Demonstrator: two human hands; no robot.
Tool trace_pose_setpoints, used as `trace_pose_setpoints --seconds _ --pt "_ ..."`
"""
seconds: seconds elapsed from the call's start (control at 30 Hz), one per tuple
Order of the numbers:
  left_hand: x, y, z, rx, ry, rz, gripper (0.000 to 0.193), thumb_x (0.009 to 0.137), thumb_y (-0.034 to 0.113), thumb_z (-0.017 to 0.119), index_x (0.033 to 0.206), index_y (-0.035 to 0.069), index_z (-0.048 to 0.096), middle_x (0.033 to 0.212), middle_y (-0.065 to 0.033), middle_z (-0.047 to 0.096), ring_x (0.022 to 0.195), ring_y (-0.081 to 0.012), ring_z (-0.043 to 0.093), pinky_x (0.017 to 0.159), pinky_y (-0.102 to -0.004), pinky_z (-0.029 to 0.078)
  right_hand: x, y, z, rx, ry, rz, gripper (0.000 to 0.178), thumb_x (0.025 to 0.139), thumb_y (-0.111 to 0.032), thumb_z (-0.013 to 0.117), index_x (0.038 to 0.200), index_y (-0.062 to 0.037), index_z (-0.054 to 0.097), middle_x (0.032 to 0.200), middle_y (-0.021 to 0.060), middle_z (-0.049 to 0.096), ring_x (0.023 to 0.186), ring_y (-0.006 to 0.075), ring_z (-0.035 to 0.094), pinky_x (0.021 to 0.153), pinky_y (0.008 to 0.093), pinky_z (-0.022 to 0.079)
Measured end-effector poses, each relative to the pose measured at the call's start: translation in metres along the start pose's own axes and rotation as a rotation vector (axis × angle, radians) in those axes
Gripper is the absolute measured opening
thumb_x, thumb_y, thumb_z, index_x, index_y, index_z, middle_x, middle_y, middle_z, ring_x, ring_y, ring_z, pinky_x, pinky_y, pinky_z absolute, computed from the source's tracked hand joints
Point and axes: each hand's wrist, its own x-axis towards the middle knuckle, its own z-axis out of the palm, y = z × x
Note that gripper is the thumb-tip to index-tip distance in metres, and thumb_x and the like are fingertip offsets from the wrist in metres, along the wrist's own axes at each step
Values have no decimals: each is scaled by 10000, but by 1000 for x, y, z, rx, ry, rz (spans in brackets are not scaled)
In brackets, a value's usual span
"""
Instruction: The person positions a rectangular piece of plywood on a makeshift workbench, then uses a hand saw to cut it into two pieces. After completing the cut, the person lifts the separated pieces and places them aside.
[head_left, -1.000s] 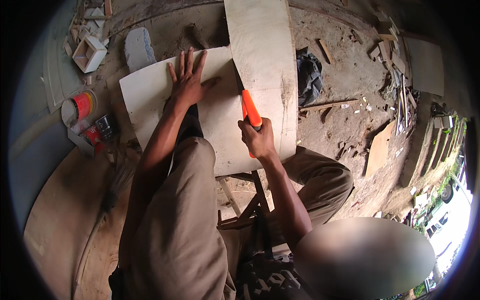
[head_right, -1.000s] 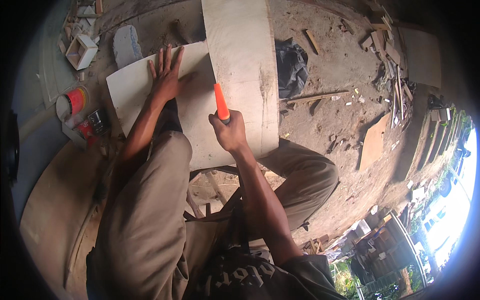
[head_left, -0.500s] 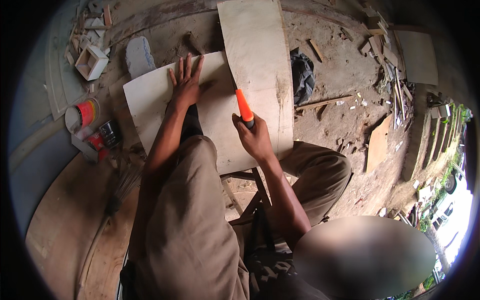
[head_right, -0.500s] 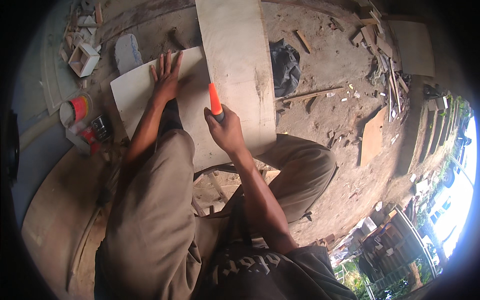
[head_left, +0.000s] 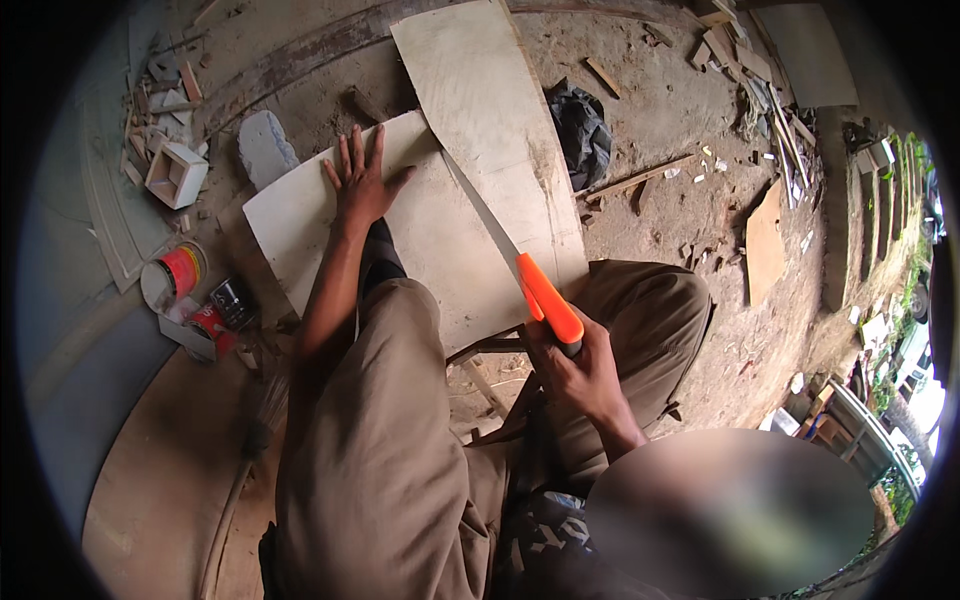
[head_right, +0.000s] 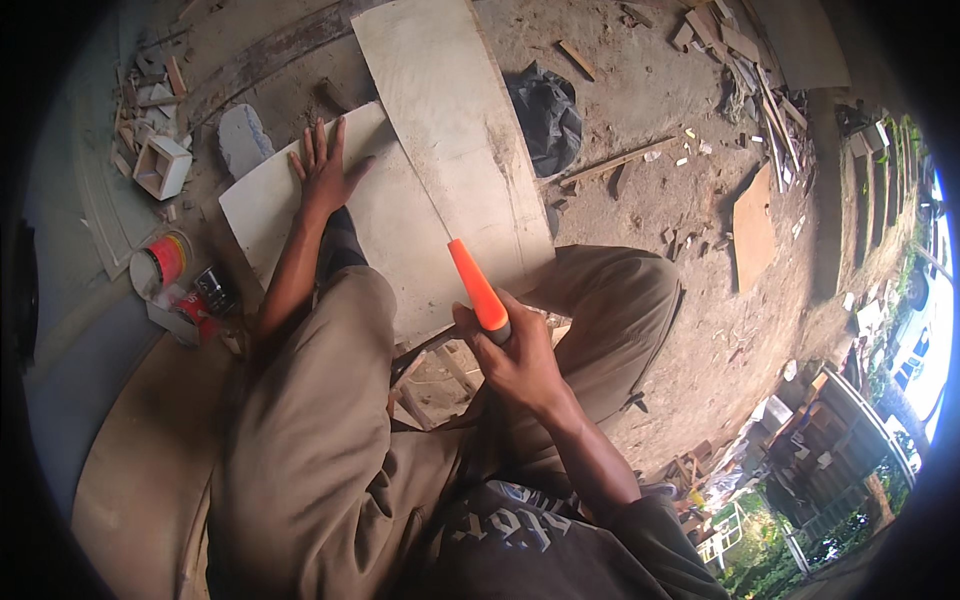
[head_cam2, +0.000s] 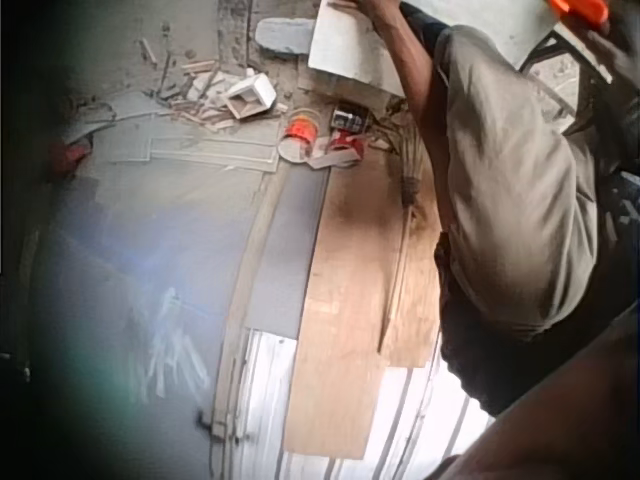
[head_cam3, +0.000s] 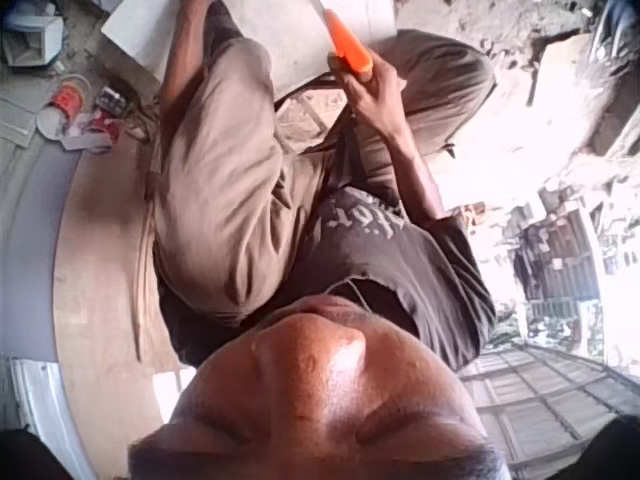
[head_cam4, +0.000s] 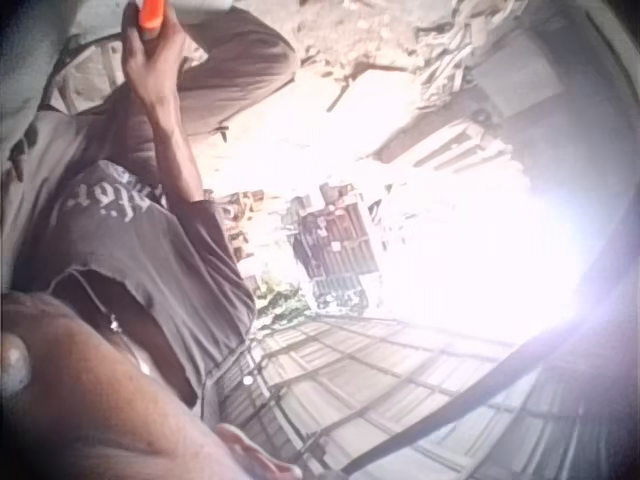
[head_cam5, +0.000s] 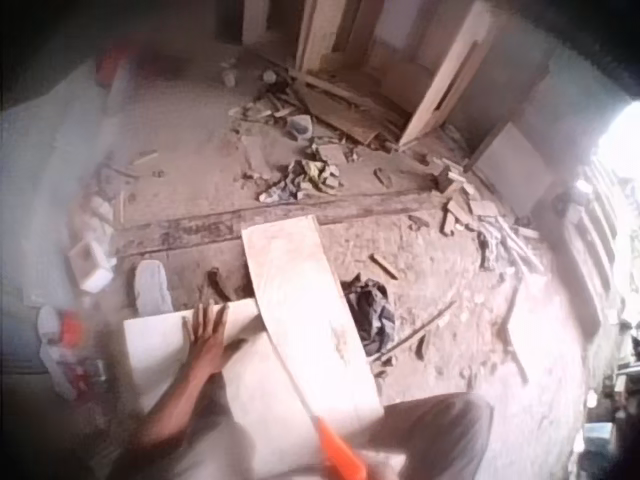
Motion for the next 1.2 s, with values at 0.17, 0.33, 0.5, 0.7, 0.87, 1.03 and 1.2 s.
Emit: trace_pose_setpoints --seconds 0.17,0.33,0.5,0.7,0.87,1.03,1.2 --pt "7 -24 -31 128 -245 71 831 909 575 572 1558 178 236 1584 -264 190 1472 -431 174 1101 -670 244 -71 -62 -16 -125 18 -139 199 872 -65 688 1020 43 613 708 134 617 679 80 496 646 296 481" --pt "35 1 -148 -75 -586 80 673 939 496 583 1358 -26 521 1365 -268 535 1320 -365 485 1101 -394 373 -3 22 -58 -84 375 -345 158 904 -93 643 975 46 617 704 138 612 635 91 487 597 304 453" --pt "15 77 -304 38 -430 188 633 943 471 597 1370 10 522 1364 -230 554 1303 -356 505 1078 -400 393 149 165 -78 -491 752 -333 304 882 -245 621 1088 -23 597 910 245 671 858 437 653 727 522 506" --pt "-79 177 -470 51 -213 255 565 947 394 616 1361 18 531 1337 -208 585 1271 -321 542 1070 -378 392 182 231 -63 -542 597 -198 310 846 -328 630 967 -43 630 949 194 698 900 387 675 767 504 525" --pt "-175 240 -496 -157 -44 225 559 939 349 645 1371 19 520 1304 -203 607 1249 -294 556 1072 -386 391 190 240 -81 -432 540 -76 376 796 -280 724 1056 -20 643 1015 233 687 977 391 668 824 500 527" --pt "-261 291 -455 -893 -27 234 466 952 253 642 1314 -26 550 1243 -188 642 1197 -227 582 1040 -378 420 181 217 -84 -438 653 -284 401 734 -275 802 998 -30 626 940 202 688 893 387 674 762 495 523" --pt "-286 304 -446 -707 -89 241 442 969 221 614 1300 -59 534 1236 -155 643 1201 -197 569 1063 -338 384 136 125 -68 -350 785 -901 394 739 -215 777 1046 -43 600 948 206 673 876 397 661 738 502 512"
